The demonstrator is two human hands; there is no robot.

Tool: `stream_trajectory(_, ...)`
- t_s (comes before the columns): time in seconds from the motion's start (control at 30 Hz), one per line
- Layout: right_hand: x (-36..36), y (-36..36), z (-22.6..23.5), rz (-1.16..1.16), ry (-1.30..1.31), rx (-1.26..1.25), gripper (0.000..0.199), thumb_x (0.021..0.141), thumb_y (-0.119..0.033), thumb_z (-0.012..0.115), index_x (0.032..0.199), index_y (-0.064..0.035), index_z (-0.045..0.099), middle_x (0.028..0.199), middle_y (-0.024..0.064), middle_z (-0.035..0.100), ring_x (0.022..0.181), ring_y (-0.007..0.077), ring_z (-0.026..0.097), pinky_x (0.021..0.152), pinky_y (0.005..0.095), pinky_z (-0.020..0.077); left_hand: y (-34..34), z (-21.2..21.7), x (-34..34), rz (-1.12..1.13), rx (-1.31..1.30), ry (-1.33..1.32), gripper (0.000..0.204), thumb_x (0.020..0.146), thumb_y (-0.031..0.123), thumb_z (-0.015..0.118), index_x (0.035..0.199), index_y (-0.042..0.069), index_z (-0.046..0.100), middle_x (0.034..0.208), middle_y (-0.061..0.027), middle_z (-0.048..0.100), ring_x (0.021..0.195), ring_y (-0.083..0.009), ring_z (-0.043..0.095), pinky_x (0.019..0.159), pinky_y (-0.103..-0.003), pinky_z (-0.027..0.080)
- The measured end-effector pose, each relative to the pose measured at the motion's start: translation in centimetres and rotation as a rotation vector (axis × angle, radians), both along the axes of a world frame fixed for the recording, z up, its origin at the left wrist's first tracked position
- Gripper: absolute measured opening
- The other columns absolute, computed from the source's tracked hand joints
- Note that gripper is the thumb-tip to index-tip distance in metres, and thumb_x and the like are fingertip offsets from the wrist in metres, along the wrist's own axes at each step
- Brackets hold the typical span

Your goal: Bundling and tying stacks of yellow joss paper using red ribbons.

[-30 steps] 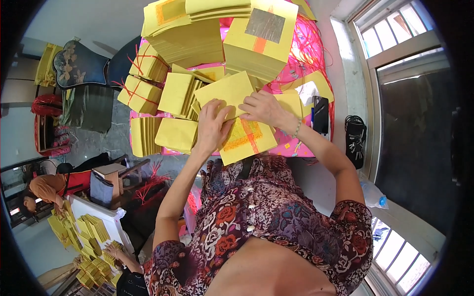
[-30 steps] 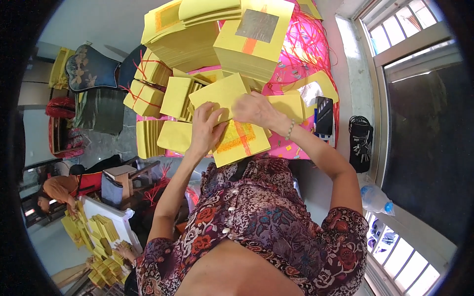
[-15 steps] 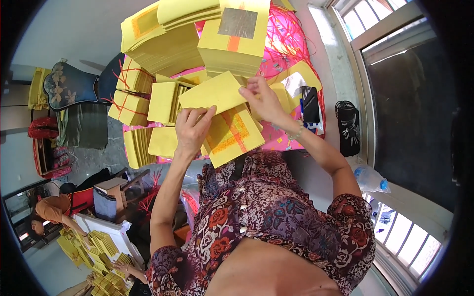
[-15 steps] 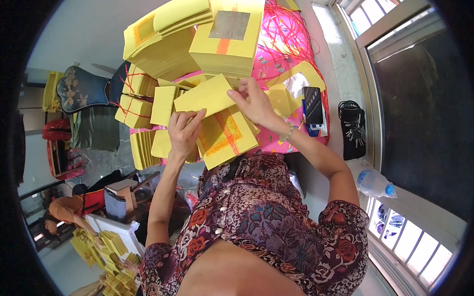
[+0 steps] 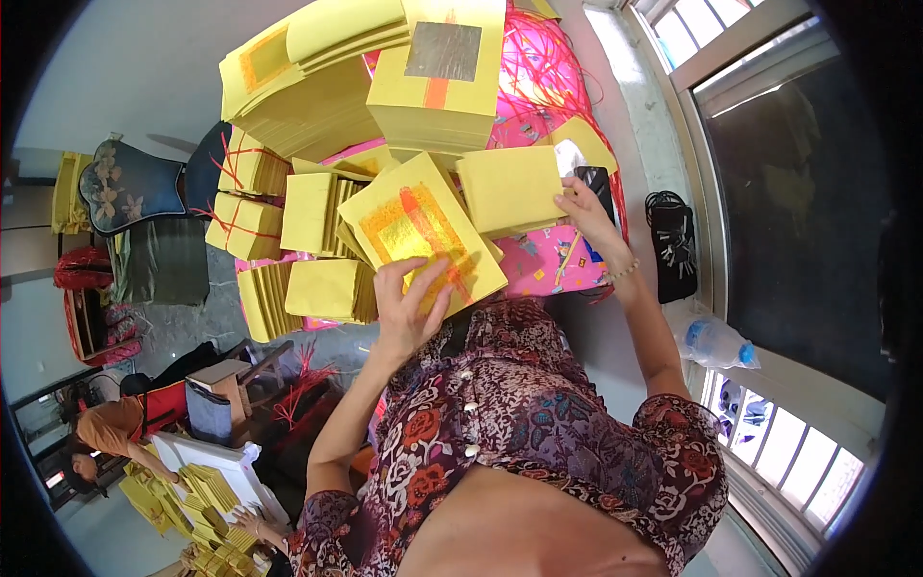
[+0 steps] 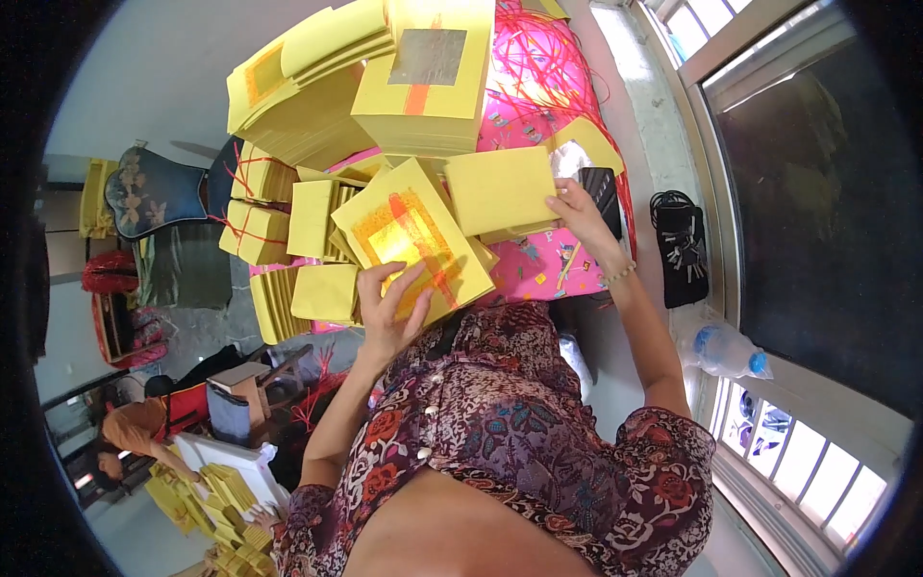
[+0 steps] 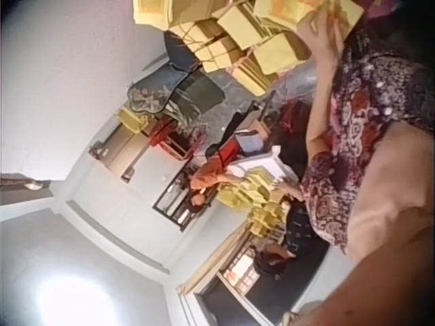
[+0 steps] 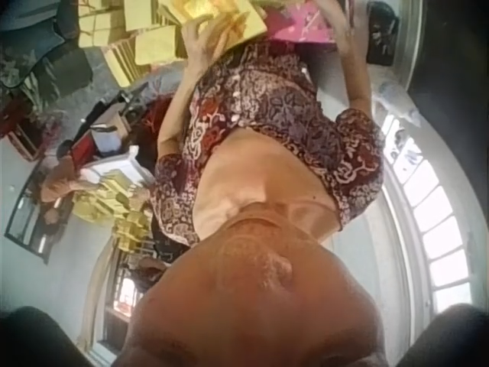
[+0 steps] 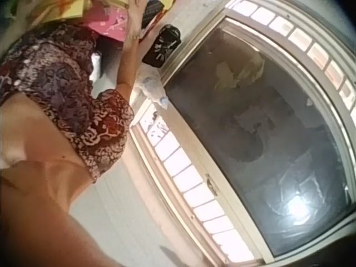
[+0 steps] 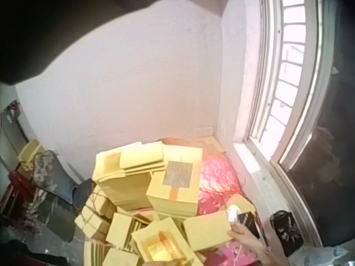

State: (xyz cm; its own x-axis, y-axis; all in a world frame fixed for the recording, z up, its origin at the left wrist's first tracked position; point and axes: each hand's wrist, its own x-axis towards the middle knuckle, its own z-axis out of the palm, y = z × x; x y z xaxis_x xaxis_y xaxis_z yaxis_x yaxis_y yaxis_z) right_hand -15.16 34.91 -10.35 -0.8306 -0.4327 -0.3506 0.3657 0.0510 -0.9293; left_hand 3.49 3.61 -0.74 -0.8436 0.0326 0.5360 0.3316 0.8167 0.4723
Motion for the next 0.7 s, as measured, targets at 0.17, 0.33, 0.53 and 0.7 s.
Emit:
stream_trajectory(0.17,-0.2,2.0,-6.1,-0.062,-0.001,0.147,0.028,0.101,-0.02,0.058,0.125,-0.0104,0.048,0.105,0.0025,0.068,0.087,0.0078,0.063,0.072,0.0232,0.0489,0.2,0.2,1.2,-0.122,0.14,-0.347,0.045,0.074,0.023,0.082,0.116,0.011,0.068,0.101,-0.0089,0.062,0.094,-0.0275,0.058,0.082,-0.038,0.043)
stream_trajectory(0.33,-0.4,1.1,-8.8,-0.064,0.035,0.231,0.028,0.099,-0.016,0.06,0.123,-0.01,0.048,0.099,0.0034,0.069,0.084,0.0077,0.062,0.067,0.0229,0.0478,0.7,0.2,1.8,-0.127,0.083,-0.431,0.049,0.075,0.029,0.081,0.119,0.013,0.067,0.1,-0.0084,0.061,0.093,-0.028,0.056,0.082,-0.039,0.043)
stream_trajectory(0.53,-0.4,1.2,-10.7,-0.055,0.146,0.429,0.027,0.095,-0.014,0.061,0.117,-0.0061,0.047,0.101,0.0131,0.068,0.08,0.0205,0.067,0.061,0.036,0.0531,0.7,0.1,1.6,-0.132,0.068,-0.441,0.049,0.076,0.029,0.081,0.12,0.014,0.066,0.1,-0.0083,0.061,0.093,-0.0281,0.055,0.083,-0.039,0.043)
stream_trajectory(0.7,1.0,-1.2,-9.1,0.005,0.479,0.99,0.031,0.088,-0.015,0.065,0.112,-0.0033,0.049,0.101,0.0222,0.065,0.089,0.0388,0.065,0.073,0.049,0.0521,0.6,0.4,1.6,-0.122,0.066,-0.46,0.046,0.074,0.025,0.083,0.114,0.011,0.067,0.1,-0.009,0.063,0.094,-0.0295,0.057,0.083,-0.039,0.044)
